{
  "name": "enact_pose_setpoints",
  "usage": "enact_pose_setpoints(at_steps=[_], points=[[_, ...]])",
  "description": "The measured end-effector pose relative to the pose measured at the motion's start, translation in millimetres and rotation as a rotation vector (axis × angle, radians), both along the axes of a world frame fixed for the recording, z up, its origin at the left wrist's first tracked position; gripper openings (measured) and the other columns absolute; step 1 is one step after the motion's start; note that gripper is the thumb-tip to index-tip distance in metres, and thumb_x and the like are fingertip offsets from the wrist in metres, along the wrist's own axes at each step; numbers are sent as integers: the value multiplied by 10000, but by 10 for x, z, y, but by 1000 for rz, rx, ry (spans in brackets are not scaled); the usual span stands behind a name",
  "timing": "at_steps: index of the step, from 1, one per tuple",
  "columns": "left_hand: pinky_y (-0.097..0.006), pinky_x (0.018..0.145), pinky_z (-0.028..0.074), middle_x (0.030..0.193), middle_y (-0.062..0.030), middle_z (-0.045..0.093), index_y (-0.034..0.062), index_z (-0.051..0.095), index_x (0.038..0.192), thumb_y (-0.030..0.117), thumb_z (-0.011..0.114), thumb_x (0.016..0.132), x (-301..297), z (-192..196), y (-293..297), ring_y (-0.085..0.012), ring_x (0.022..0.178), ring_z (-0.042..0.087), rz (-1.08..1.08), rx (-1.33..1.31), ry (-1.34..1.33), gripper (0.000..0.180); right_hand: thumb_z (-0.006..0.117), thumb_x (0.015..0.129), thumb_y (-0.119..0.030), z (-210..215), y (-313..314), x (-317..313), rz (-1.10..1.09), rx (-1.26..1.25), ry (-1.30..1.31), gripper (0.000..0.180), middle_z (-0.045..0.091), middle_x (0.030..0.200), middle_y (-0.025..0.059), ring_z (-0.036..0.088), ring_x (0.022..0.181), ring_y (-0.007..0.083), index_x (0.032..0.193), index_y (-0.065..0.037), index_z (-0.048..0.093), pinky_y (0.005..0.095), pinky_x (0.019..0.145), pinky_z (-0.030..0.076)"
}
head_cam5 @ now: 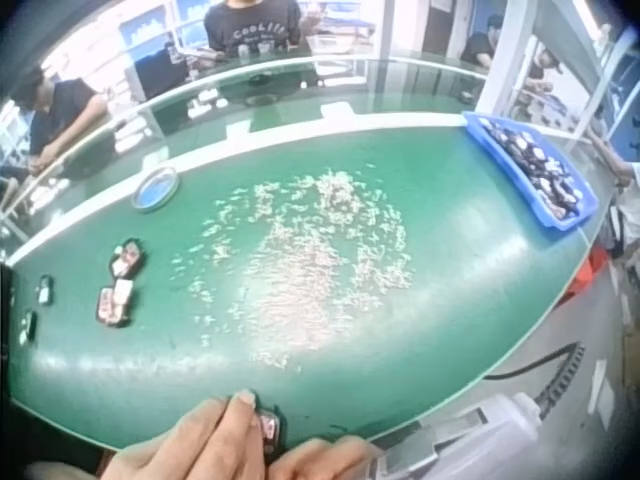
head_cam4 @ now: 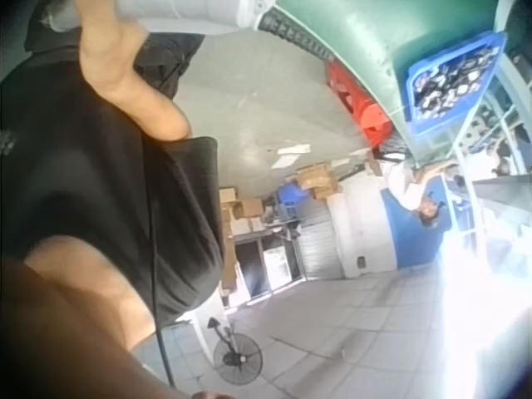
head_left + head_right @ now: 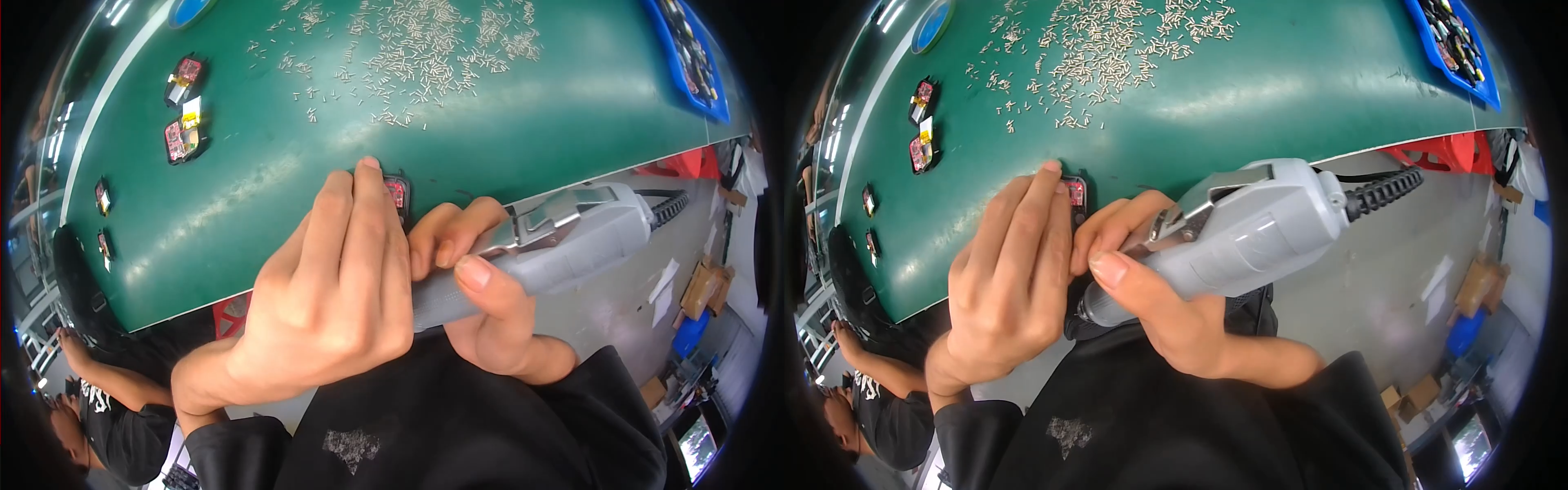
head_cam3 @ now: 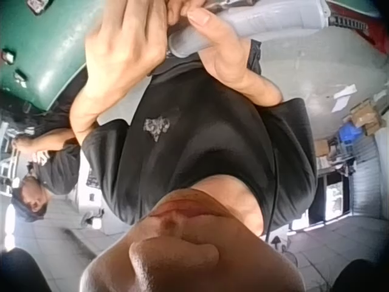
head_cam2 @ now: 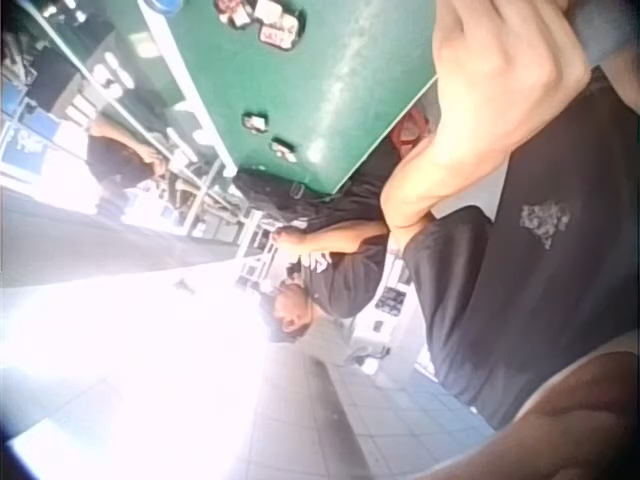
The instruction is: Using an electric screwdriver to fasten components onto small electronic circuit boards on an assembly line.
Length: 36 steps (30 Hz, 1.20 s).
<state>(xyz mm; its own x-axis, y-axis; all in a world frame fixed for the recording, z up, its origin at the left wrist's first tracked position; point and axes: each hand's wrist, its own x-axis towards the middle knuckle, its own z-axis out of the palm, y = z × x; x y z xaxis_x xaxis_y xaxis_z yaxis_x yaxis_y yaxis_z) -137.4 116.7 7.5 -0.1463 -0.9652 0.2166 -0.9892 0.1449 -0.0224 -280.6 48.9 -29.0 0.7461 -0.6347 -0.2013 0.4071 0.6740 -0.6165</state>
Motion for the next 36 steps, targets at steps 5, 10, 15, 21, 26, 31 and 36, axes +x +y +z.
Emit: enact_pose_setpoints(at_steps=[5, 10, 15, 21, 26, 31, 36], points=[[-371, 676, 560, 1075, -274, 614, -175, 610, 983, -31, 651, 664, 34, 6, 55, -363, 892, 644, -15, 43, -11, 352, 541, 910, -96, 38, -355, -25, 47, -78, -141, 128, 567, 786, 185, 571, 659, 217, 961, -2, 470, 343, 593, 516], [-375, 694, 556, 1099, -270, 616, -177, 614, 1016, -61, 664, 669, 50, 24, 82, -359, 919, 643, -15, 85, 77, 369, 493, 953, -261, 366, -893, -52, 217, -283, -228, 201, 499, 709, 51, 511, 544, 145, 917, -70, 440, 284, 515, 445], [-380, 716, 564, 1117, -271, 616, -182, 612, 1017, -88, 672, 680, 53, -80, 136, -361, 929, 645, 13, 16, 89, 355, 500, 924, -223, 457, -1083, 110, 109, -398, -309, 165, 460, 683, 41, 453, 505, 121, 900, -65, 456, 263, 506, 402], [-365, 727, 578, 1089, -264, 631, -178, 629, 964, -108, 671, 694, 62, -75, 117, -345, 918, 653, -3, -25, 15, 283, 490, 915, -238, 449, -1118, 265, 231, -443, -234, 177, 461, 690, 33, 440, 521, 119, 916, -61, 480, 269, 533, 395], [-358, 719, 582, 1049, -258, 645, -172, 638, 935, -112, 680, 684, 69, -150, 108, -336, 900, 655, -3, -45, 31, 262, 489, 920, -253, 378, -1074, 308, 175, -465, -172, 178, 452, 689, 27, 441, 520, 110, 893, -78, 481, 270, 533, 394], [-352, 699, 581, 1054, -261, 646, -171, 637, 921, -103, 690, 660, 154, -246, 188, -332, 875, 652, -5, -118, 89, 274, 468, 935, -262, 391, -1001, 389, 256, -477, -152, 180, 450, 697, 23, 443, 521, 115, 865, -96, 457, 271, 542, 399], [-360, 680, 575, 1065, -266, 644, -177, 632, 920, -99, 686, 653, 150, -271, 134, -334, 859, 642, -31, -154, 155, 284, 392, 996, -298, 527, -1074, 484, 525, -582, -111, 218, 445, 696, 11, 437, 517, 112, 866, -130, 439, 288, 583, 417]])
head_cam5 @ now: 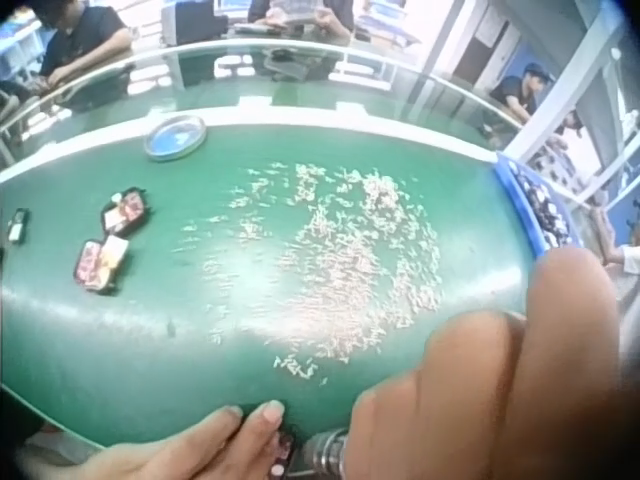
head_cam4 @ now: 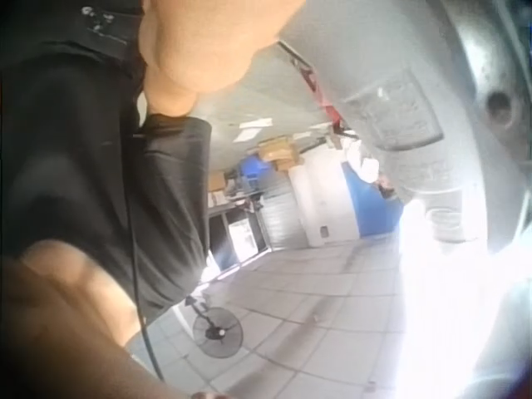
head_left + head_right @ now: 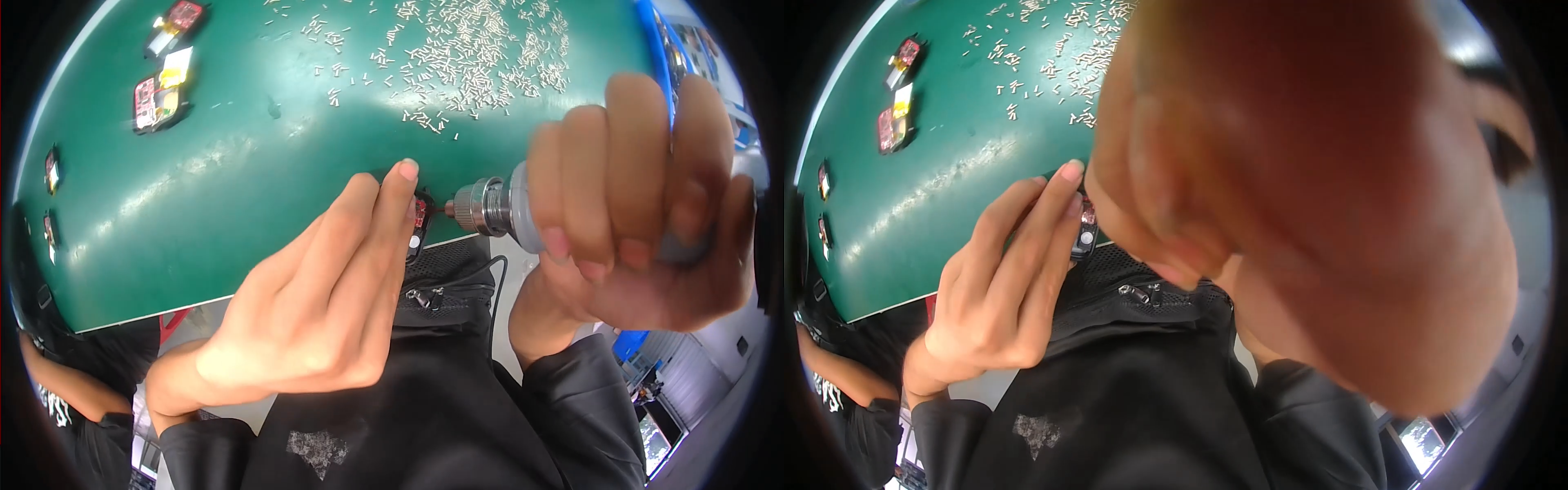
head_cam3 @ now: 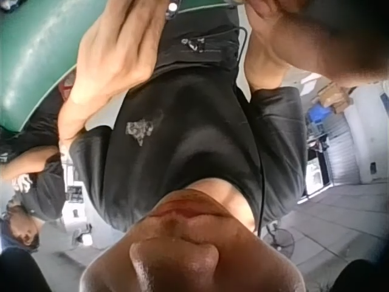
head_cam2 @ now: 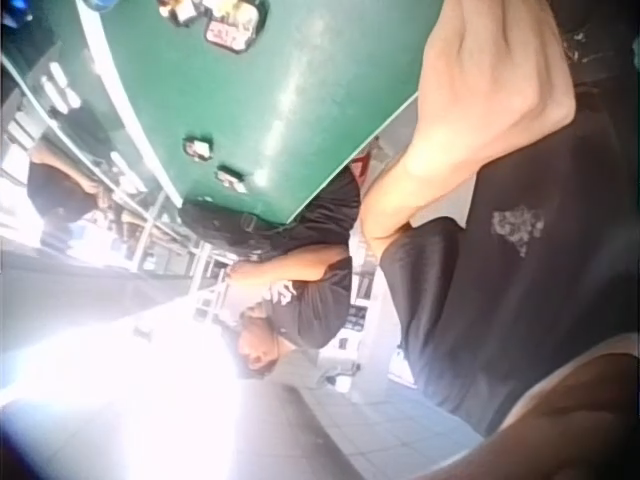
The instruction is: Using an electric screwdriver to fasten components onto small electronic circuit boards on an assembly line.
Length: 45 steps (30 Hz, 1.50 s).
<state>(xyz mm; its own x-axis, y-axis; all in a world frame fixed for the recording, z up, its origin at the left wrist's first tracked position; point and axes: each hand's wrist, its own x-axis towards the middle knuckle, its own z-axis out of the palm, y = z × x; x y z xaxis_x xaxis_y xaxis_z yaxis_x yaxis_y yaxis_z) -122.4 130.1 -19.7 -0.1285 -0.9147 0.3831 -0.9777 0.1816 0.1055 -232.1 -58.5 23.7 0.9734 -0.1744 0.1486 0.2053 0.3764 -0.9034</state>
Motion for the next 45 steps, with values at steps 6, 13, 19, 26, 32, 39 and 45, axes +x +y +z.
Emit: enact_pose_setpoints(at_steps=[6, 13, 19, 26, 32, 39, 45], points=[[-380, 711, 568, 1088, -283, 629, -185, 624, 930, -68, 644, 603, 33, 21, 35, -352, 896, 623, -43, 11, 30, 348, 393, 995, -285, -65, 7, 82, 22, -16, -149, 220, 447, 676, 3, 431, 491, 105, 859, -117, 433, 283, 557, 404], [-363, 829, 545, 1136, -257, 613, -151, 641, 962, 46, 609, 604, 11, 103, 114, -346, 1000, 613, -35, 47, -19, 410, 532, 916, -226, -84, 122, 164, -4, 54, -223, 180, 438, 551, -9, 392, 388, 78, 843, -88, 442, 224, 408, 377], [-391, 817, 532, 1107, -177, 642, -70, 605, 1128, -16, 674, 719, 209, 190, 565, -337, 961, 620, 388, 104, 186, 418, 550, 913, -186, -154, -112, -215, -106, 355, -408, 149, 449, 597, 9, 396, 412, 94, 934, -73, 456, 249, 440, 389], [-440, 946, 447, 1287, -189, 533, 13, 574, 1244, -5, 683, 798, 829, 318, 901, -366, 1142, 527, 979, -57, -291, 459, 472, 932, -198, -424, -51, -288, -314, 426, -281, 133, 393, 587, 7, 365, 429, 108, 905, -69, 455, 288, 463, 384], [-347, 747, 501, 988, -118, 617, -7, 680, 975, -102, 688, 723, 501, 491, 29, -270, 851, 599, 580, -257, 187, 270, 427, 930, -196, -544, 30, -348, -400, 577, -248, 142, 397, 585, 24, 374, 427, 119, 882, -64, 445, 300, 464, 397], [-354, 718, 495, 929, -93, 606, -15, 684, 927, -42, 715, 742, 847, 135, -469, -237, 835, 585, 529, -91, 75, 190, 423, 927, -191, -544, 38, -350, -381, 591, -243, 129, 403, 588, 24, 380, 415, 116, 874, -72, 427, 299, 461, 400], [-355, 651, 502, 879, -82, 603, -20, 674, 893, -55, 703, 733, 909, 82, -513, -235, 784, 592, 440, -64, -111, 166, 423, 925, -187, -580, 8, -352, -374, 603, -269, 127, 405, 586, 22, 378, 408, 112, 880, -69, 437, 299, 459, 397]])
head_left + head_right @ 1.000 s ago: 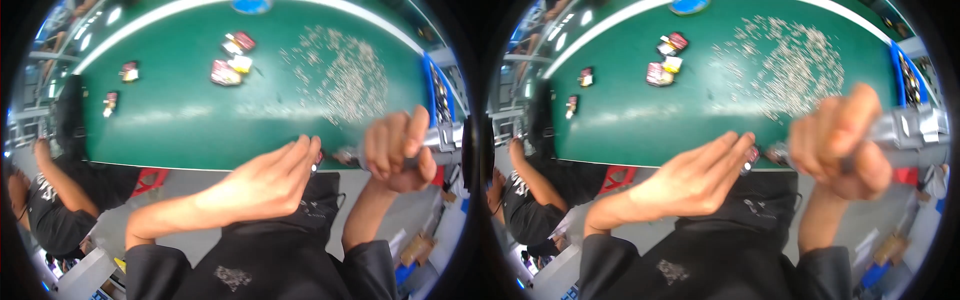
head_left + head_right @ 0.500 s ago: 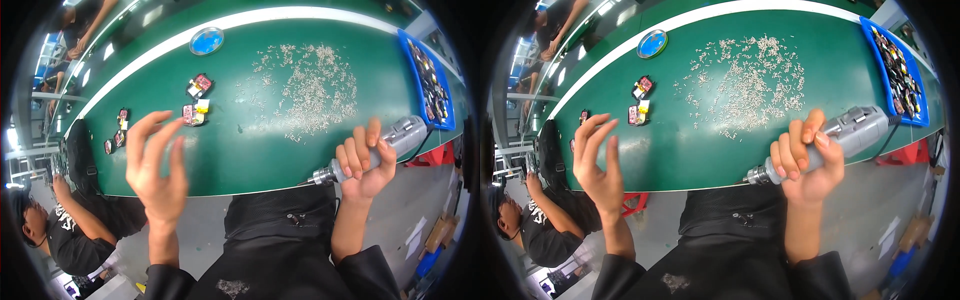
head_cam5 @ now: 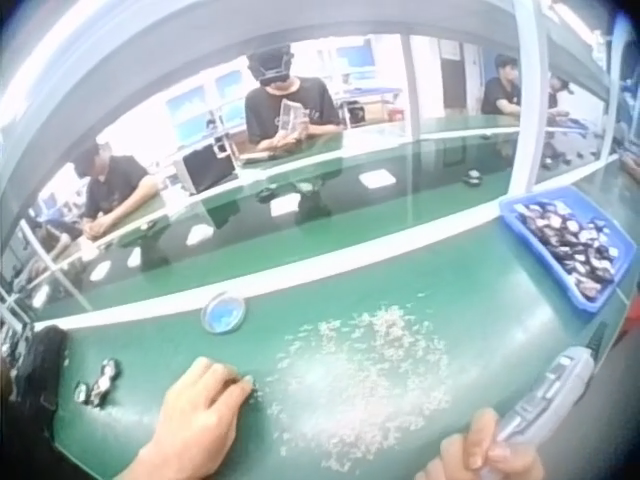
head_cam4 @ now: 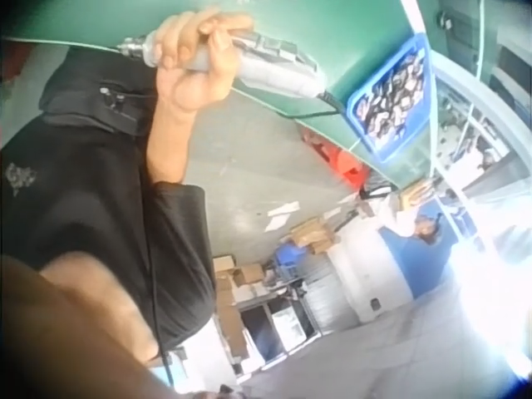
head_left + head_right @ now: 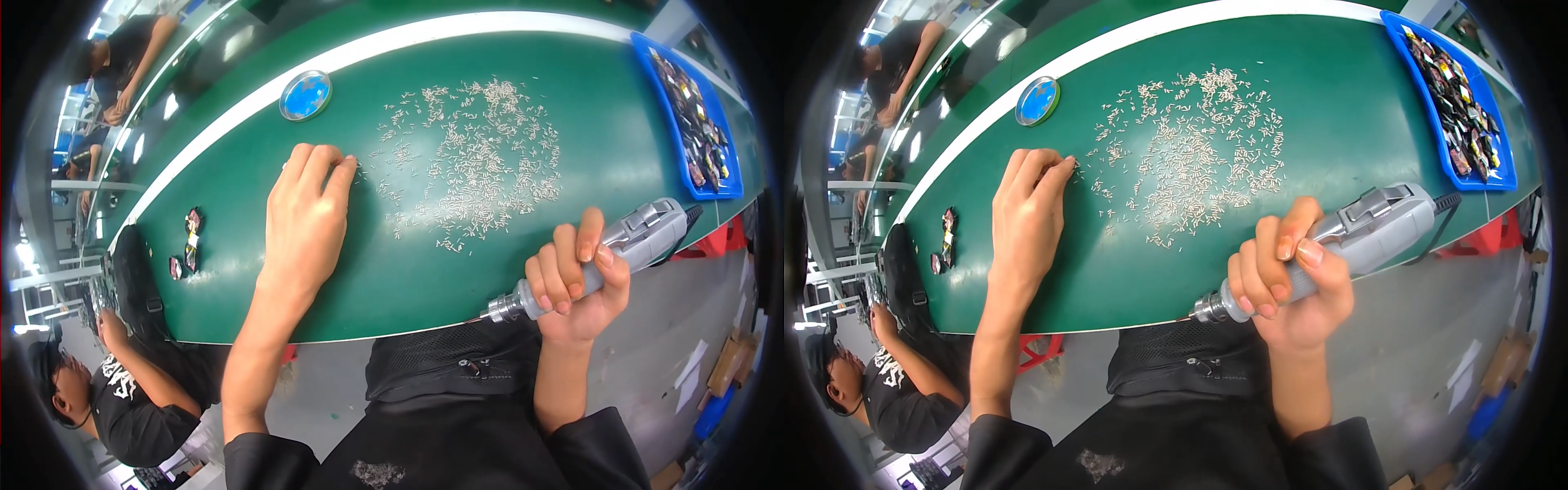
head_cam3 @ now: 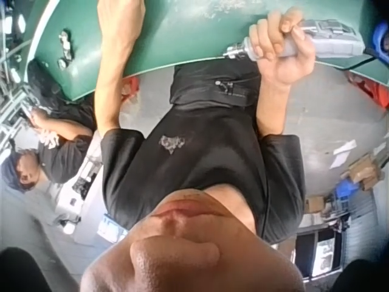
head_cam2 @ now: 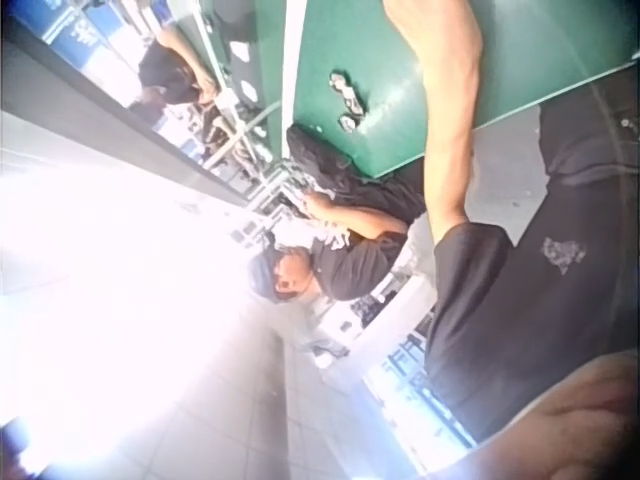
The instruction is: Using an electric screwdriver to fasten components onto small electronic circuit boards on an assembly line.
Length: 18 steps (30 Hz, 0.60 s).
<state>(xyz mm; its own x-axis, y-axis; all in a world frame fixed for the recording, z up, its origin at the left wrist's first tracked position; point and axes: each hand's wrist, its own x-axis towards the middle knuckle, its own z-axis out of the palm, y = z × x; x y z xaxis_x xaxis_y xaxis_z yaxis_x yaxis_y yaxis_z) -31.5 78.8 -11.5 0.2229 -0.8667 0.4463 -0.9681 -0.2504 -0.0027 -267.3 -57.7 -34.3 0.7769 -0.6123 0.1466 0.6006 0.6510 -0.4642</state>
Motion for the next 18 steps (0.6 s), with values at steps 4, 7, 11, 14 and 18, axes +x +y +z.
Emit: enact_pose_setpoints(at_steps=[4, 7, 11, 14, 18], points=[[-376, 647, 489, 866, -87, 604, -24, 629, 877, -65, 705, 707, 59, 38, -6, -251, 776, 588, -113, 20, -68, 191, 425, 928, -187, -4, 7, -24, 16, -5, -4, 130, 408, 585, 23, 378, 409, 113, 883, -67, 445, 301, 459, 395], [-360, 650, 483, 833, -115, 569, -28, 574, 838, -47, 613, 742, -28, 99, 17, -251, 739, 562, -84, -83, -7, 105, 424, 930, -186, -10, 13, -56, 12, -5, -15, 133, 411, 587, 26, 380, 414, 115, 884, -64, 449, 304, 464, 394], [-349, 613, 457, 778, -118, 549, -19, 523, 829, -74, 592, 741, -417, 166, 347, -241, 657, 533, 1, -123, 383, 124, 414, 935, -177, -13, 25, -58, 15, 12, -29, 135, 419, 603, 34, 394, 436, 120, 890, -58, 457, 306, 486, 398], [-316, 603, 454, 739, -119, 564, -38, 551, 839, -118, 577, 759, -660, 106, 451, -229, 625, 543, -16, -220, 625, 116, 448, 941, -207, -3, 18, -29, 14, -5, -22, 157, 392, 594, 14, 375, 435, 108, 883, -61, 452, 280, 470, 381], [-296, 658, 499, 761, -141, 659, -82, 636, 896, -156, 593, 787, -916, 48, 460, -232, 696, 639, 3, -349, 799, 139, 448, 945, -200, 11, 9, 11, 14, 3, -25, 155, 392, 602, 13, 383, 449, 107, 896, -53, 462, 284, 477, 380]])
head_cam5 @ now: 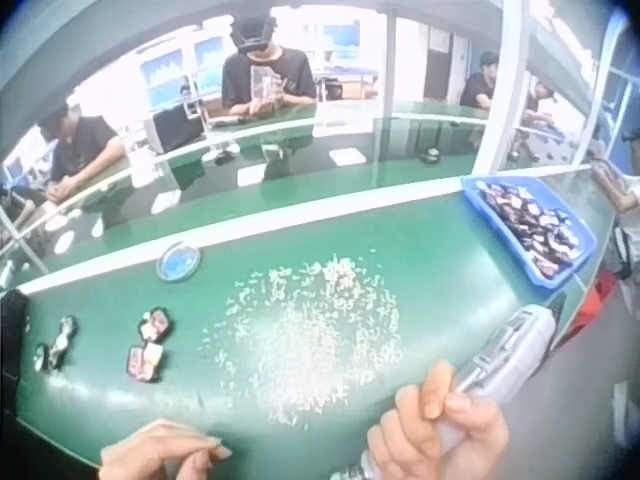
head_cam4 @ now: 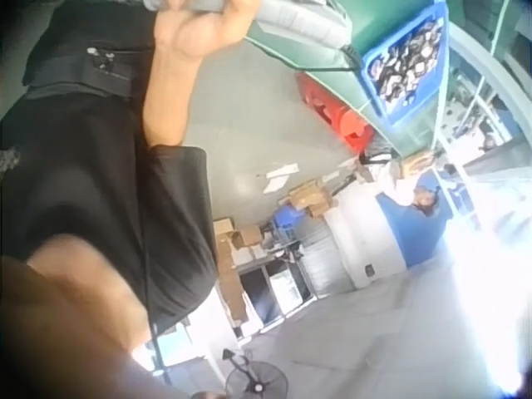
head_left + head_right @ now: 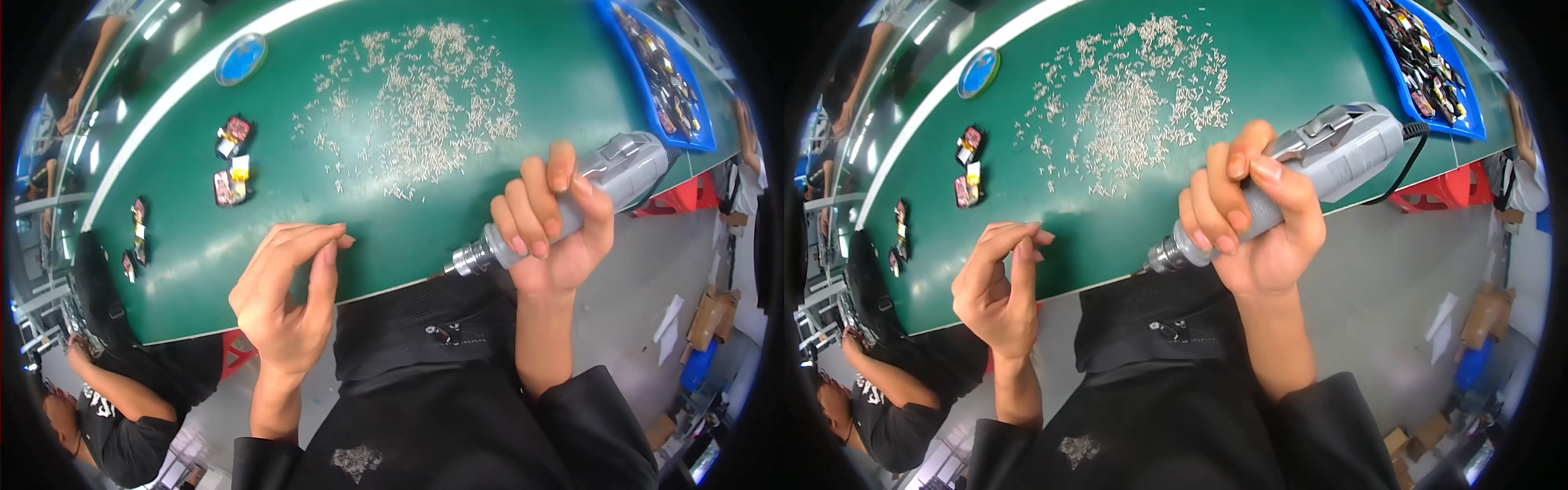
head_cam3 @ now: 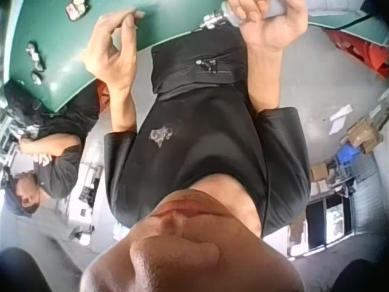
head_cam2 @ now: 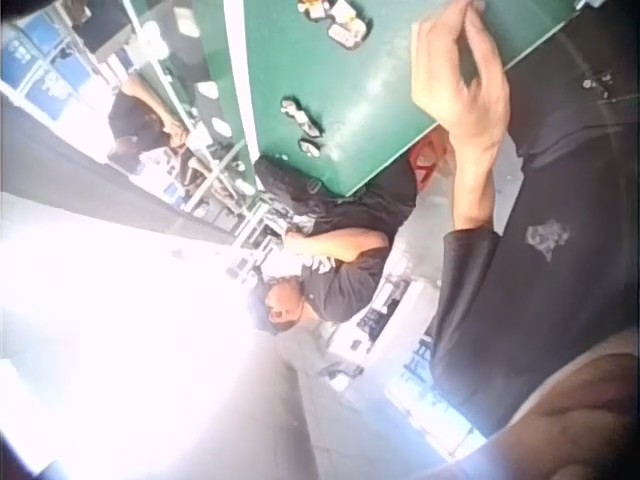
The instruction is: Using an electric screwdriver to fasten components onto small electronic circuit boards on an assembly line.
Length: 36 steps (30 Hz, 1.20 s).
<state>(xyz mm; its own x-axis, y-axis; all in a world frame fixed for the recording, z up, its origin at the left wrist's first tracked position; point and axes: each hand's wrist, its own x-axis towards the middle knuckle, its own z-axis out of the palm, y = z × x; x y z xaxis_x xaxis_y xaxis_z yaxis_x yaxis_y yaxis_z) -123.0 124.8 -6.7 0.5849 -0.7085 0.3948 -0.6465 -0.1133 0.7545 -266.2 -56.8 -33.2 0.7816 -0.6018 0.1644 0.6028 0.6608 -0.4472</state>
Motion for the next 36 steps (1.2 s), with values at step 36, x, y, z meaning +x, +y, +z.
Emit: enact_pose_setpoints(at_steps=[36], points=[[-249, 582, 424, 722, -110, 585, -48, 564, 852, 63, 553, 955, -389, -196, 84, -132, 640, 509, -370, -310, 1003, 152, 508, 919, -203, 368, 155, -11, 5, -121, -169, 159, 435, 664, 15, 426, 507, 139, 937, -50, 467, 295, 546, 423]])
